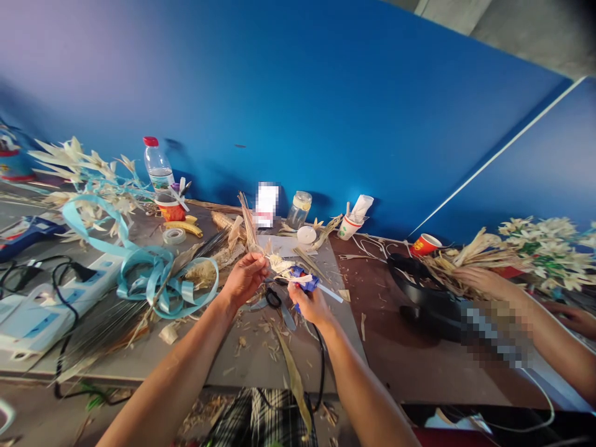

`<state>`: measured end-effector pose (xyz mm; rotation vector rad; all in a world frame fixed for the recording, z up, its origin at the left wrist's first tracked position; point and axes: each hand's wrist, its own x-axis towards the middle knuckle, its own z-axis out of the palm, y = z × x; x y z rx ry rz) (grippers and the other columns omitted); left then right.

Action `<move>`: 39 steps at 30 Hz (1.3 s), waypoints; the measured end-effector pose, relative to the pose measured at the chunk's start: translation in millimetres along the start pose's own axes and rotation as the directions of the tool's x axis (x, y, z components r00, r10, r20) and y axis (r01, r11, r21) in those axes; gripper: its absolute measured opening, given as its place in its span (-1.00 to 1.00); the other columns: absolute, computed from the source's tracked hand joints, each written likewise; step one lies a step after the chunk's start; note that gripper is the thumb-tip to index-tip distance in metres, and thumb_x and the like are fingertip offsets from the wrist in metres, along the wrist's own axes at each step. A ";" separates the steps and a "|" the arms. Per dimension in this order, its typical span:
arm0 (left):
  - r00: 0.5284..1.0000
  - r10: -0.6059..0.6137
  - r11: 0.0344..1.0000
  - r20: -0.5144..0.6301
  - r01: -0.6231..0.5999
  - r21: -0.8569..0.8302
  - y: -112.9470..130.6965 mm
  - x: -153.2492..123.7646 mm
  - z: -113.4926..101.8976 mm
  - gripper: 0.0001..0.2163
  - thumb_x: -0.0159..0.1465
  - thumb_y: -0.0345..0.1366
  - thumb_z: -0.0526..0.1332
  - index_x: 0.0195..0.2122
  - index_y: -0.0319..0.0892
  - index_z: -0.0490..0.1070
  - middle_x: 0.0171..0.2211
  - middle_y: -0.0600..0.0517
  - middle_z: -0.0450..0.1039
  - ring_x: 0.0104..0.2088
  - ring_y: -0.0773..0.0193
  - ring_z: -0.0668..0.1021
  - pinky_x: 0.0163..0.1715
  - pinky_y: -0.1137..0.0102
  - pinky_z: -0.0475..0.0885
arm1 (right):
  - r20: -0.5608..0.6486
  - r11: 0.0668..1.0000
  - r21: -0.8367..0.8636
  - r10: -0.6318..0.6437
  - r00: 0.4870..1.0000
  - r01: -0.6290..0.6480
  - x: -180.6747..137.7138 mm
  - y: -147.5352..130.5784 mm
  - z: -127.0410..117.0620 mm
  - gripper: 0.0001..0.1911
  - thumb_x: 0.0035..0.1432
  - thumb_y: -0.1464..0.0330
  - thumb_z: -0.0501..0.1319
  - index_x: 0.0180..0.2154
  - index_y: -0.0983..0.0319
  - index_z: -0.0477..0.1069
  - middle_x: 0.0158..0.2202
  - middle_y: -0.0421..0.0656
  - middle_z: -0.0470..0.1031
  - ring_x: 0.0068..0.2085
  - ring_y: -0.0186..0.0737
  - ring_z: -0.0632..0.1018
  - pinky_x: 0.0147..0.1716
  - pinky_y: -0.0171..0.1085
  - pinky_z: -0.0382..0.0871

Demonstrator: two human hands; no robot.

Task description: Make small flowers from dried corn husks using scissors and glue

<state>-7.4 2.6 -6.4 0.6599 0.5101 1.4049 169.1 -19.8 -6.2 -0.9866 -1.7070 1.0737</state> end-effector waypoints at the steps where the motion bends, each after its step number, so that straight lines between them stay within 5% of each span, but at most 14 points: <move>1: 1.000 -0.003 1.000 -0.004 0.003 -0.003 0.2 -0.1 0.1 -0.85 0.01 -0.39 0.35 -0.49 -0.23 0.37 -0.57 0.11 0.33 -0.57 0.46 0.33 -0.45 0.47 0.29 | 0.003 0.999 0.044 0.010 1.000 -0.010 -0.2 -0.2 -0.1 -0.56 0.08 -0.02 0.09 -0.56 0.21 0.23 -0.63 -0.26 0.20 -0.54 -0.36 0.25 -0.53 -0.34 0.14; 7: 0.998 -0.015 0.999 -0.058 0.013 -0.031 0.4 0.5 -0.4 -0.84 0.00 -0.41 0.35 -0.48 -0.23 0.35 -0.54 0.11 0.35 -0.58 0.48 0.34 -0.46 0.48 0.32 | -0.062 0.976 0.209 0.083 0.995 -0.069 -1.2 3.5 -3.2 -0.49 -0.04 -0.10 0.15 -0.40 0.24 0.36 -0.55 -0.23 0.27 -0.54 -0.36 0.26 -0.55 -0.33 0.14; 12: 0.998 -0.014 0.999 -0.066 0.011 -0.040 -1.6 2.0 -3.3 -0.83 0.00 -0.40 0.35 -0.48 -0.23 0.33 -0.55 0.12 0.35 -0.59 0.49 0.36 -0.47 0.49 0.33 | -0.303 0.984 -0.133 0.072 0.950 -0.117 2.9 6.2 -12.8 -0.52 0.06 -0.04 0.07 -0.28 0.25 0.37 -0.41 -0.12 0.41 -0.40 -0.23 0.42 -0.42 -0.28 0.27; 14: 0.997 -0.015 0.999 -0.075 0.012 -0.034 -2.5 2.2 -4.3 -0.82 0.00 -0.40 0.36 -0.47 -0.22 0.33 -0.55 0.13 0.36 -0.59 0.48 0.36 -0.46 0.48 0.35 | -0.416 0.896 -0.396 0.019 0.909 -0.200 6.7 7.9 -20.1 -0.57 0.09 0.02 0.06 -0.25 0.25 0.36 -0.32 -0.05 0.44 -0.28 -0.14 0.46 -0.30 -0.23 0.30; 17: 0.997 -0.015 1.000 -0.072 0.013 -0.029 -3.2 1.9 -4.9 -0.82 0.00 -0.40 0.35 -0.45 -0.21 0.34 -0.54 0.14 0.37 -0.58 0.48 0.38 -0.45 0.47 0.36 | -0.525 0.643 -0.620 0.086 0.847 -0.450 12.1 13.5 -32.4 -0.58 0.07 0.07 0.11 -0.22 0.28 0.37 -0.25 0.02 0.43 -0.21 -0.05 0.48 -0.20 -0.16 0.29; 21: 0.999 -0.014 1.000 -0.047 0.013 -0.021 -2.6 0.9 -2.8 -0.83 0.01 -0.39 0.35 -0.44 -0.20 0.33 -0.53 0.13 0.38 -0.58 0.48 0.38 -0.46 0.47 0.37 | -0.574 0.385 -0.674 0.265 0.775 -0.631 14.6 21.3 -44.9 -0.53 0.03 0.06 0.15 -0.17 0.28 0.39 -0.17 0.07 0.41 -0.15 0.03 0.49 -0.09 -0.02 0.23; 25: 0.999 -0.011 1.000 -0.049 0.010 -0.014 -2.0 -0.5 0.5 -0.81 -0.01 -0.38 0.35 -0.44 -0.19 0.33 -0.54 0.13 0.37 -0.58 0.47 0.38 -0.47 0.48 0.36 | -0.546 0.324 -0.682 0.371 0.751 -0.656 12.5 23.1 -51.3 -0.53 -0.01 0.08 0.20 -0.15 0.27 0.42 -0.12 0.08 0.38 -0.11 0.04 0.48 -0.07 0.01 0.20; 29: 0.999 -0.010 1.000 -0.039 0.010 0.002 -2.0 -2.0 1.8 -0.81 -0.01 -0.38 0.35 -0.45 -0.20 0.33 -0.55 0.13 0.37 -0.58 0.47 0.38 -0.47 0.48 0.35 | -0.580 0.379 -0.655 0.302 0.757 -0.653 10.2 20.9 -56.0 -0.58 -0.02 0.14 0.22 -0.17 0.28 0.46 -0.09 0.12 0.36 -0.05 0.10 0.43 -0.07 0.03 0.20; 33: 0.999 -0.015 1.000 -0.030 0.015 0.003 -2.3 -2.7 2.2 -0.82 0.00 -0.37 0.35 -0.45 -0.20 0.34 -0.54 0.13 0.37 -0.57 0.47 0.38 -0.45 0.48 0.34 | -0.659 0.696 -0.517 0.047 0.751 -0.498 13.2 17.6 -52.1 -0.67 0.07 0.27 0.10 -0.16 0.26 0.45 -0.08 0.05 0.40 -0.10 -0.05 0.45 -0.04 -0.02 0.22; 36: 0.999 -0.030 1.000 -0.020 0.030 -0.008 -3.6 -2.9 3.3 -0.82 -0.01 -0.38 0.36 -0.46 -0.20 0.33 -0.55 0.13 0.37 -0.57 0.48 0.37 -0.44 0.47 0.34 | -0.516 0.949 -0.228 0.072 0.853 -0.218 18.5 14.6 -34.8 -0.69 0.08 0.25 0.05 -0.24 0.26 0.46 -0.22 -0.01 0.49 -0.27 -0.18 0.50 -0.19 -0.18 0.36; 39: 0.999 -0.044 0.999 -0.016 0.044 -0.003 -5.5 -2.6 3.9 -0.83 -0.01 -0.38 0.36 -0.46 -0.21 0.35 -0.55 0.13 0.38 -0.57 0.48 0.38 -0.43 0.47 0.34 | -0.356 0.985 0.046 0.170 0.919 -0.164 24.6 8.8 -8.4 -0.73 0.04 0.24 0.11 -0.28 0.24 0.46 -0.32 -0.09 0.54 -0.36 -0.23 0.52 -0.30 -0.25 0.41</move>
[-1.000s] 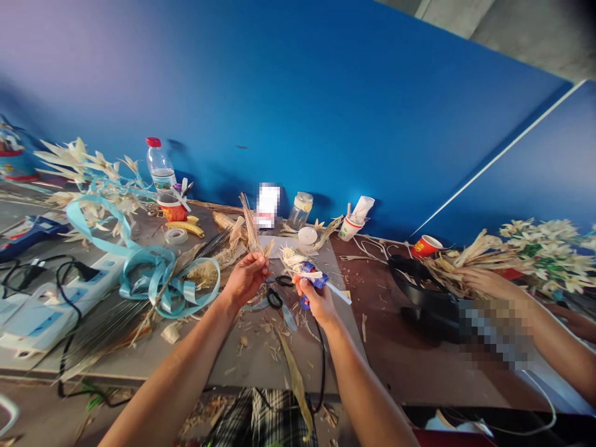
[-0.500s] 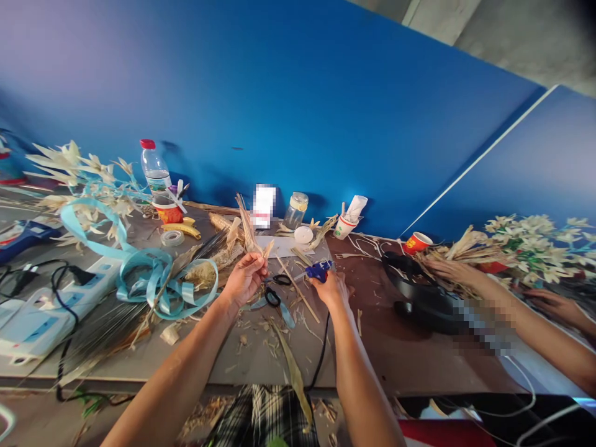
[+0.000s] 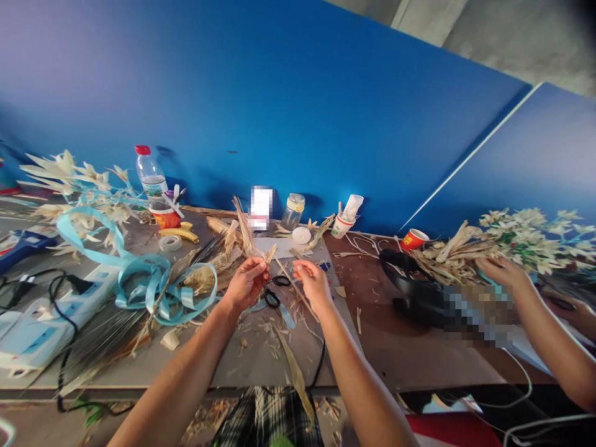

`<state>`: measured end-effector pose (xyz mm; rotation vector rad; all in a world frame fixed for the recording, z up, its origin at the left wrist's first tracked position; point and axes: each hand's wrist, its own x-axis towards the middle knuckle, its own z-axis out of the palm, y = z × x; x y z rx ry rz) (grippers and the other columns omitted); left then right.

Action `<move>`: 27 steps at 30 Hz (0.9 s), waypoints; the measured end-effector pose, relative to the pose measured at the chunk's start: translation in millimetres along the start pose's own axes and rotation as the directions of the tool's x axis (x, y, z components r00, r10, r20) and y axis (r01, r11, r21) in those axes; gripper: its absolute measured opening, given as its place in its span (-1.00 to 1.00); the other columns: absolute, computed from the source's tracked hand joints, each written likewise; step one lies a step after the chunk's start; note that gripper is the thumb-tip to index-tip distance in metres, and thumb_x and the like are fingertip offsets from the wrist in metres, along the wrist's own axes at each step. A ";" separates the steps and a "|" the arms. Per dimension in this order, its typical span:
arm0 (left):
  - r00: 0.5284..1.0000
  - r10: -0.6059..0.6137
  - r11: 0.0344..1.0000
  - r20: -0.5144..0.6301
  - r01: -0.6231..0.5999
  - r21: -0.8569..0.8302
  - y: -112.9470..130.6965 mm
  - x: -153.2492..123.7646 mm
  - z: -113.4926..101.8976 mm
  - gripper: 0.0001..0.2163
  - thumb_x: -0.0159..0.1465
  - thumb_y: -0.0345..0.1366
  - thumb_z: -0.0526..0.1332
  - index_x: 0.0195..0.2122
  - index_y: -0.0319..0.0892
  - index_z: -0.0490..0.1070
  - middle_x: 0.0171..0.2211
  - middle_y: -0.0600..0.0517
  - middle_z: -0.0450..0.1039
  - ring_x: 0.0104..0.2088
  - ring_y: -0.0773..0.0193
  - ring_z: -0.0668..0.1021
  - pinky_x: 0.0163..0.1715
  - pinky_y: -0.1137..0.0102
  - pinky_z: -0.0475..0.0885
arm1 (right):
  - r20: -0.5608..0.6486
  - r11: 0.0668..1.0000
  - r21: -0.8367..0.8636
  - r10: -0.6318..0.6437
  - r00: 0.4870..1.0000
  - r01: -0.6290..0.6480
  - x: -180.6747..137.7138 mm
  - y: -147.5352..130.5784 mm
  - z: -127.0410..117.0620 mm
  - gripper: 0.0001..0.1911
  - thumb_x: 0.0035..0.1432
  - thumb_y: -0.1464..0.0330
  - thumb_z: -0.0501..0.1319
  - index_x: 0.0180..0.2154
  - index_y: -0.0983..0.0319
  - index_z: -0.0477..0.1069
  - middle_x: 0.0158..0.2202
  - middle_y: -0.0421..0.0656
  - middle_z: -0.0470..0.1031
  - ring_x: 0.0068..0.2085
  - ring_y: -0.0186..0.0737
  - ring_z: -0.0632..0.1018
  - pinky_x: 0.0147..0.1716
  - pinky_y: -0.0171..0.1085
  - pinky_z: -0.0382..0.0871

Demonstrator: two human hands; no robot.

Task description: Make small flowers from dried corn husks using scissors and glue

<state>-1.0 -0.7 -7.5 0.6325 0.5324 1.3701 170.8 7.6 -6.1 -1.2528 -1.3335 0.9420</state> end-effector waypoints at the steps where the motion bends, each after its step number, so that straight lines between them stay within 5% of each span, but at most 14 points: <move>1: 1.000 0.001 1.000 0.003 -0.001 0.003 -0.6 0.2 -0.1 -0.83 0.00 -0.39 0.36 -0.46 -0.21 0.35 -0.55 0.12 0.38 -0.57 0.48 0.38 -0.44 0.48 0.33 | 0.039 1.000 0.026 0.002 0.999 -0.003 -1.6 -2.5 8.9 -0.75 0.03 0.26 0.12 -0.29 0.23 0.47 -0.34 -0.11 0.54 -0.37 -0.24 0.53 -0.31 -0.27 0.41; 6: 1.000 -0.001 1.000 0.015 0.001 0.005 -1.4 1.3 -2.3 -0.84 -0.01 -0.39 0.36 -0.45 -0.22 0.38 -0.53 0.09 0.42 -0.55 0.46 0.41 -0.45 0.49 0.33 | 0.130 0.997 0.055 -0.065 0.989 0.058 -5.1 -14.2 40.6 -0.75 0.03 0.32 0.12 -0.25 0.22 0.48 -0.29 -0.13 0.56 -0.29 -0.21 0.55 -0.28 -0.26 0.42; 17: 0.988 0.110 0.989 -0.108 -0.098 0.111 -3.8 3.6 -0.3 -0.80 -0.07 -0.34 0.40 -0.49 -0.24 0.39 -0.54 0.09 0.43 -0.53 0.45 0.44 -0.45 0.52 0.32 | 0.036 0.985 -0.031 -0.171 0.985 0.172 -13.2 -2.7 59.3 -0.76 0.10 0.36 0.06 -0.25 0.25 0.46 -0.23 -0.08 0.55 -0.16 -0.18 0.52 -0.12 -0.21 0.37; 27: 0.905 0.411 0.790 -0.109 -0.294 0.538 -12.6 2.7 -4.2 -0.92 0.01 -0.33 0.32 -0.46 -0.19 0.47 -0.51 0.07 0.47 -0.46 0.33 0.46 -0.37 0.44 0.34 | 0.026 0.962 -0.100 -0.252 0.967 0.253 -21.0 -12.6 58.0 -0.74 0.10 0.40 0.03 -0.26 0.26 0.47 -0.20 -0.05 0.49 -0.14 -0.18 0.48 -0.10 -0.22 0.35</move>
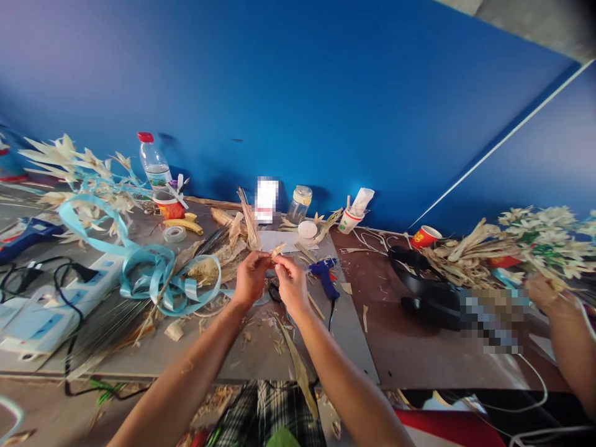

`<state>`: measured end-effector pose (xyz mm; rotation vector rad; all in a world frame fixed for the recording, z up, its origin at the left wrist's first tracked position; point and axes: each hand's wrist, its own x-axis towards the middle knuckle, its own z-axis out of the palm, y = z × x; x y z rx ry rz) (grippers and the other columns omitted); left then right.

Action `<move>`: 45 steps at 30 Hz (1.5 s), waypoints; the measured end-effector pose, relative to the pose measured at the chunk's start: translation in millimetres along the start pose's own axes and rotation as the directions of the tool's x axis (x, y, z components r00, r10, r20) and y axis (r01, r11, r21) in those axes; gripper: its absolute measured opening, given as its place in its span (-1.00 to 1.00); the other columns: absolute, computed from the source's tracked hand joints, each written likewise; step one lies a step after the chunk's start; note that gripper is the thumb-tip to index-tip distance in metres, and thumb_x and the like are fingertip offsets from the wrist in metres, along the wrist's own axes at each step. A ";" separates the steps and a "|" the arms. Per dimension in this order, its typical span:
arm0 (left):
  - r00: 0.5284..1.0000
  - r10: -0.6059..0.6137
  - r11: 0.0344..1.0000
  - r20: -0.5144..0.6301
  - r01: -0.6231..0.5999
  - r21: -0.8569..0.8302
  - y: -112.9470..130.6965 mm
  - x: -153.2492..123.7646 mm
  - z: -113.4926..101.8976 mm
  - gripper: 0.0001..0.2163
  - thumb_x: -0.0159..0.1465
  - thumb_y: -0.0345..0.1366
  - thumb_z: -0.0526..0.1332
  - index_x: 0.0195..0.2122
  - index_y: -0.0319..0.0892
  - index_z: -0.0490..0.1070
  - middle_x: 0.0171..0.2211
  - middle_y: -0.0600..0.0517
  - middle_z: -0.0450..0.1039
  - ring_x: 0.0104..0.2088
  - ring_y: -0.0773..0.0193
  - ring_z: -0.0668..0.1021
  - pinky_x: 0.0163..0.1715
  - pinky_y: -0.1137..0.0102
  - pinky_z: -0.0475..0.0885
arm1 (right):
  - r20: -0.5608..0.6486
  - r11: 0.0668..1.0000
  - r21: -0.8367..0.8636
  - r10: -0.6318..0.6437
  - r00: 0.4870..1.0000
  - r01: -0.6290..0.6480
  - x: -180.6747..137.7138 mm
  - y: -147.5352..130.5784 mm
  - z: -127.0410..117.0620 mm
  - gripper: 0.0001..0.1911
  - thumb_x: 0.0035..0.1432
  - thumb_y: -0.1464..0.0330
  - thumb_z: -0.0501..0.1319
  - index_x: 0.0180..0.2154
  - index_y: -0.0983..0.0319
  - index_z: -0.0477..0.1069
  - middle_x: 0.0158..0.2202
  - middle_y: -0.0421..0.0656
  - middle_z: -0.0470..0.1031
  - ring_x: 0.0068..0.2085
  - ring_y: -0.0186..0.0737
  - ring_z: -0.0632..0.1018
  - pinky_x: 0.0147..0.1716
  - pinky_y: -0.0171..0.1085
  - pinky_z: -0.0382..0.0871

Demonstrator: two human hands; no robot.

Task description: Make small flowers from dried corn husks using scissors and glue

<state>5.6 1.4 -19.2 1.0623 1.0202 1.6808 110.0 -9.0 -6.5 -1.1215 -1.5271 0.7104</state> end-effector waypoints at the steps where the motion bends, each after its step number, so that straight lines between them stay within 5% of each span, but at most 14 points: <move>1: 0.999 0.034 0.997 -0.024 -0.033 0.063 0.5 -0.9 -0.8 -0.94 0.01 -0.35 0.31 -0.46 -0.18 0.49 -0.51 0.07 0.47 -0.45 0.31 0.46 -0.36 0.44 0.34 | 0.004 1.000 -0.026 -0.017 1.000 0.017 -1.2 -1.7 1.0 -0.73 0.10 0.41 0.03 -0.24 0.26 0.47 -0.19 -0.04 0.48 -0.13 -0.17 0.47 -0.09 -0.21 0.34; 5: 0.986 0.160 0.968 -0.038 -0.149 0.203 3.2 -4.3 -2.5 -0.89 0.01 -0.45 0.29 -0.45 -0.11 0.54 -0.43 0.04 0.49 -0.36 0.27 0.45 -0.26 0.44 0.32 | 0.026 0.983 -0.153 -0.100 0.995 0.103 -5.9 -6.1 6.2 -0.65 0.08 0.45 0.01 -0.12 0.29 0.44 -0.15 0.03 0.43 -0.08 -0.11 0.43 -0.03 -0.14 0.32; 10: 0.989 0.147 0.985 0.014 -0.147 0.092 6.7 -6.5 1.8 -0.79 -0.02 -0.53 0.27 -0.40 -0.09 0.55 -0.34 -0.02 0.51 -0.24 0.20 0.47 -0.11 0.38 0.31 | 0.017 0.961 -0.226 -0.160 0.987 0.160 -7.9 -7.2 4.9 -0.62 0.10 0.46 0.03 -0.04 0.28 0.39 -0.11 0.06 0.38 -0.04 -0.07 0.38 0.00 -0.09 0.29; 18: 0.995 0.099 0.984 -0.011 -0.096 0.153 3.6 -5.8 -0.5 -0.86 -0.03 -0.50 0.27 -0.44 -0.15 0.50 -0.44 0.04 0.48 -0.38 0.28 0.46 -0.29 0.44 0.33 | 0.076 0.974 -0.184 -0.119 0.990 0.131 -7.3 -17.4 -3.4 -0.67 0.16 0.27 0.06 -0.15 0.31 0.45 -0.15 0.04 0.40 -0.07 -0.10 0.41 -0.03 -0.16 0.29; 23: 0.999 -0.006 0.999 -0.046 0.009 0.052 -3.1 -1.3 -1.6 -0.96 0.04 -0.37 0.27 -0.46 -0.19 0.43 -0.52 0.08 0.43 -0.48 0.34 0.42 -0.38 0.45 0.31 | 0.128 0.999 0.025 0.032 0.991 -0.035 -0.3 -13.6 -9.6 -0.64 0.18 0.15 0.04 -0.30 0.22 0.52 -0.25 -0.10 0.51 -0.15 -0.16 0.48 -0.11 -0.22 0.33; 28: 0.996 -0.087 0.996 -0.013 0.086 -0.016 -0.8 0.4 0.7 -0.89 0.08 -0.29 0.26 -0.43 -0.19 0.37 -0.53 0.10 0.39 -0.52 0.38 0.39 -0.43 0.47 0.28 | 0.047 0.952 0.195 0.232 0.972 -0.237 7.6 -6.5 -15.5 -0.61 0.08 0.08 0.13 -0.27 0.25 0.49 -0.30 -0.12 0.54 -0.26 -0.17 0.52 -0.24 -0.26 0.37; 37: 0.997 -0.029 1.000 0.067 0.029 0.005 0.4 -0.9 3.7 -0.86 0.08 -0.24 0.28 -0.44 -0.20 0.39 -0.56 0.12 0.35 -0.51 0.40 0.35 -0.43 0.49 0.26 | 0.037 0.911 0.267 0.316 0.948 -0.314 11.7 -14.8 -9.9 -0.69 -0.01 0.14 0.18 -0.51 0.26 0.43 -0.58 -0.22 0.42 -0.47 -0.30 0.42 -0.42 -0.34 0.28; 45: 0.984 -0.060 0.977 0.167 0.092 -0.194 -2.6 -1.9 3.4 -0.81 0.06 -0.21 0.31 -0.40 -0.18 0.38 -0.50 0.11 0.40 -0.47 0.39 0.41 -0.37 0.44 0.32 | 0.171 0.642 0.651 0.395 0.903 -0.404 13.6 -17.7 -11.5 -0.79 -0.12 0.24 0.24 -0.60 0.25 0.37 -0.61 -0.26 0.36 -0.55 -0.38 0.34 -0.45 -0.33 0.26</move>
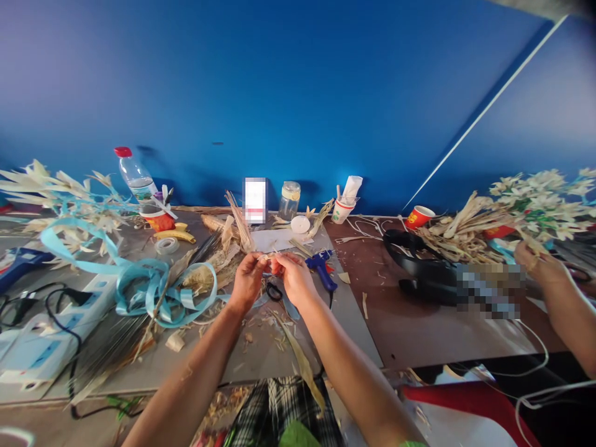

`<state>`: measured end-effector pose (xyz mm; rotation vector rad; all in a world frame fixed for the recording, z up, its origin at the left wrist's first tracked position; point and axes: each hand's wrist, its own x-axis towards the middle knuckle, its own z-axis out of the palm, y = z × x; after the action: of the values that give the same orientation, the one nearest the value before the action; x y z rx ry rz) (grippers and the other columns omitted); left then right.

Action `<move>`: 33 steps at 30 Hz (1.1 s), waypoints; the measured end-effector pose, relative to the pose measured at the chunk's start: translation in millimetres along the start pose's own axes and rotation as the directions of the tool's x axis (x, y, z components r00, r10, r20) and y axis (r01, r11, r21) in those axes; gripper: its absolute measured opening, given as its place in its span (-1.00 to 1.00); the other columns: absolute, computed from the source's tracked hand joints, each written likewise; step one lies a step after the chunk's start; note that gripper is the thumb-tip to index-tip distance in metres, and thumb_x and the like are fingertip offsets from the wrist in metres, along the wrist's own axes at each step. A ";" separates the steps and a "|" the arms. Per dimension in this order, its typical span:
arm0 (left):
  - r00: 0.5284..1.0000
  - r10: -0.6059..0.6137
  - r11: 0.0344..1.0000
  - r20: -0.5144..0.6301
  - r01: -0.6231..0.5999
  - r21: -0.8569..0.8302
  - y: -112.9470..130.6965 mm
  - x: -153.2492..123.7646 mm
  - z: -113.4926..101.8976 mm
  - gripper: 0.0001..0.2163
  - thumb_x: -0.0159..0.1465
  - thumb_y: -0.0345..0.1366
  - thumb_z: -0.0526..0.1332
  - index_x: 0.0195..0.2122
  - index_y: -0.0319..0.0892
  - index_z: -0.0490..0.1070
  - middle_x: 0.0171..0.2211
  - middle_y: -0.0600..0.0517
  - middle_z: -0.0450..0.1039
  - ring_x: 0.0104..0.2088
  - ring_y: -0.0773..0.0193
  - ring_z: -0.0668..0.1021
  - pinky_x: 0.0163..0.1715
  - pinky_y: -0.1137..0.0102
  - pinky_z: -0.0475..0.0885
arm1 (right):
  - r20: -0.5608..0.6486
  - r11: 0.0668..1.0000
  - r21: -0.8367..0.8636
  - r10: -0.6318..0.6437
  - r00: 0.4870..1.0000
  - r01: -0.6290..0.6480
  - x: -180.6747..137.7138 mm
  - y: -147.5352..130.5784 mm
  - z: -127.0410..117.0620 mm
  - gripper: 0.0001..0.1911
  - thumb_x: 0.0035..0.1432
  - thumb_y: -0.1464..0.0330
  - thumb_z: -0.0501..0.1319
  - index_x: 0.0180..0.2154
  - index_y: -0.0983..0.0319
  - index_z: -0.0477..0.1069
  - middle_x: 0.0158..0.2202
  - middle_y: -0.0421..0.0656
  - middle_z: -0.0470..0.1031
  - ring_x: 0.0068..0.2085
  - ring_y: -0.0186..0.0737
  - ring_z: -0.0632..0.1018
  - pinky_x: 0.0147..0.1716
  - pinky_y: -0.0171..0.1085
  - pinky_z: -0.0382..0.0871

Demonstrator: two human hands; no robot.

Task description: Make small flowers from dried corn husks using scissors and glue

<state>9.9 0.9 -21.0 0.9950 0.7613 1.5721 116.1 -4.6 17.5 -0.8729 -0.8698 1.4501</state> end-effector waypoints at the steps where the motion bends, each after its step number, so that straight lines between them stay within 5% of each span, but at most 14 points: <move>1: 1.000 -0.007 0.999 0.015 0.008 -0.041 0.5 -0.1 0.6 -0.82 0.05 -0.22 0.32 -0.41 -0.18 0.38 -0.50 0.11 0.40 -0.47 0.39 0.42 -0.37 0.44 0.33 | 0.017 0.999 0.029 0.020 1.000 -0.020 -0.3 -0.8 -0.2 -0.79 -0.12 0.25 0.24 -0.60 0.25 0.37 -0.61 -0.26 0.36 -0.55 -0.38 0.34 -0.45 -0.33 0.26; 11: 0.998 -0.019 0.995 0.059 0.025 -0.095 -0.5 2.2 -2.3 -0.80 0.04 -0.23 0.33 -0.40 -0.19 0.37 -0.48 0.10 0.42 -0.45 0.38 0.45 -0.35 0.41 0.34 | 0.078 0.994 0.110 0.020 0.997 -0.028 0.1 -0.7 -4.5 -0.78 -0.10 0.25 0.27 -0.59 0.26 0.39 -0.60 -0.25 0.35 -0.53 -0.37 0.33 -0.44 -0.32 0.22; 18: 0.997 0.058 0.990 0.052 -0.064 0.125 0.4 1.6 -3.2 -0.82 0.10 -0.21 0.28 -0.39 -0.21 0.40 -0.47 0.07 0.43 -0.43 0.38 0.45 -0.32 0.44 0.34 | 0.010 0.989 -0.105 -0.108 0.994 0.109 -2.1 -2.9 -3.6 -0.80 -0.09 0.24 0.27 -0.49 0.25 0.41 -0.58 -0.27 0.37 -0.51 -0.38 0.34 -0.42 -0.33 0.21; 25: 0.995 0.101 0.922 0.025 -0.103 0.373 1.4 -4.9 1.6 -0.75 0.11 -0.14 0.25 -0.28 -0.21 0.40 -0.41 0.02 0.47 -0.38 0.31 0.49 -0.27 0.39 0.38 | -0.079 0.979 -0.173 -0.120 0.990 0.105 4.1 1.7 -5.5 -0.84 -0.11 0.29 0.22 -0.57 0.25 0.36 -0.68 -0.32 0.27 -0.59 -0.41 0.27 -0.50 -0.35 0.16; 29: 0.993 0.028 0.929 0.114 -0.068 0.363 5.7 -6.6 2.0 -0.69 0.14 -0.10 0.20 -0.19 -0.22 0.40 -0.34 -0.03 0.50 -0.29 0.24 0.51 -0.18 0.34 0.37 | -0.112 0.975 -0.206 -0.106 0.988 0.082 4.7 -2.7 -7.9 -0.85 -0.13 0.28 0.20 -0.55 0.24 0.37 -0.64 -0.28 0.33 -0.55 -0.36 0.35 -0.48 -0.34 0.21; 33: 0.975 -0.095 0.950 0.200 0.029 0.310 12.0 -4.2 0.1 -0.70 0.20 -0.08 0.12 -0.35 -0.24 0.43 -0.46 0.01 0.45 -0.39 0.28 0.47 -0.25 0.37 0.35 | -0.083 0.936 -0.349 -0.080 0.993 0.046 5.2 -6.7 -14.2 -0.84 -0.12 0.26 0.20 -0.52 0.24 0.39 -0.64 -0.27 0.34 -0.56 -0.36 0.33 -0.52 -0.35 0.19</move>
<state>5.0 -5.8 -11.4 1.3283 0.8929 1.2897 131.6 1.4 17.0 -1.1573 -1.0900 1.2055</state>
